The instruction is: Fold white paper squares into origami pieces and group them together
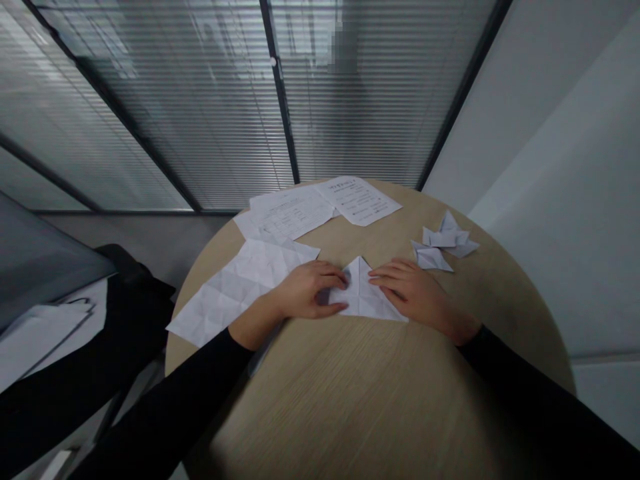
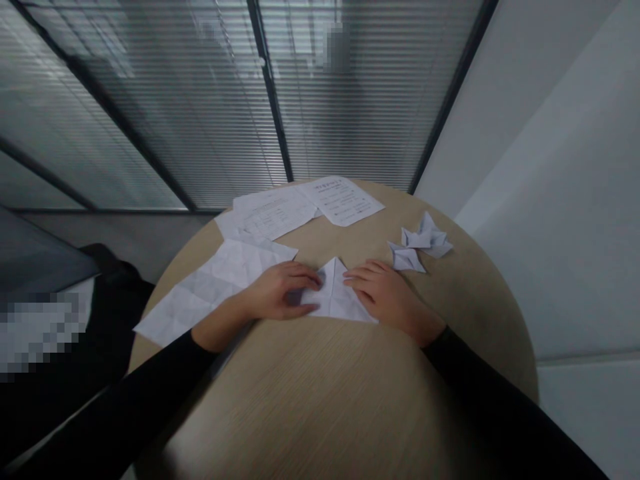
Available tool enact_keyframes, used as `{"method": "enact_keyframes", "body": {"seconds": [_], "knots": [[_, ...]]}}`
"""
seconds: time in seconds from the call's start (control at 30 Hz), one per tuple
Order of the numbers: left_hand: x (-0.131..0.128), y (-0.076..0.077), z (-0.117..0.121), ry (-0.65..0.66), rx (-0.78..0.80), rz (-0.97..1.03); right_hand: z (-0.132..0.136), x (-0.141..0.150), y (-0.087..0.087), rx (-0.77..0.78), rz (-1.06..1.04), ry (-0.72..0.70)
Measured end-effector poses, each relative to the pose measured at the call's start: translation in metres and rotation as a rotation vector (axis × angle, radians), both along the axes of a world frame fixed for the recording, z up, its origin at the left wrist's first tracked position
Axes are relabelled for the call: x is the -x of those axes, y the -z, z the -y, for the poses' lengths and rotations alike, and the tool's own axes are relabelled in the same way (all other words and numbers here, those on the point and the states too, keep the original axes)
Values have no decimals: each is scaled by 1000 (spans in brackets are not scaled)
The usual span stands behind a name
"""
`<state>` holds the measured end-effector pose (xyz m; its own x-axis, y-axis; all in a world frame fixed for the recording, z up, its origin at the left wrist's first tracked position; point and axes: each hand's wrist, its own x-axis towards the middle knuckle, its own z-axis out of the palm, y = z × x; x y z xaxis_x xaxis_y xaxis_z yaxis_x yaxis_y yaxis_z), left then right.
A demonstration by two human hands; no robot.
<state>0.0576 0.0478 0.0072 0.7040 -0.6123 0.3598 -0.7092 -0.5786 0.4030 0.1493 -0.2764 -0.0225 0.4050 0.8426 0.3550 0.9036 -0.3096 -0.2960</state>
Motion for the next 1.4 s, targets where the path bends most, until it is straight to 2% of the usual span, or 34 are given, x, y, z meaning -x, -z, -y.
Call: {"method": "enact_keyframes", "body": {"seconds": [0.2,0.57,0.67,0.8,0.9,1.1,1.4], "knots": [[2,1,2,30,-10,-21,2,10,-5,18,-9,-13],[0,-1,-1,53,29,-9,3,10,-9,3,-13,-13],[-1,2,-4,-16,9,-11,4,7,-7,-46,-19,18],[-4,8,-6,-220,-40,36,4,-1,2,-124,-46,172],[-6,10,-7,-298,-55,41,5,-4,7,-114,-42,244],[-6,11,-6,-292,-116,68,4,-1,4,-26,-12,211],[-8,12,-4,-263,-14,1,1,-5,15,-158,-136,149]]}}
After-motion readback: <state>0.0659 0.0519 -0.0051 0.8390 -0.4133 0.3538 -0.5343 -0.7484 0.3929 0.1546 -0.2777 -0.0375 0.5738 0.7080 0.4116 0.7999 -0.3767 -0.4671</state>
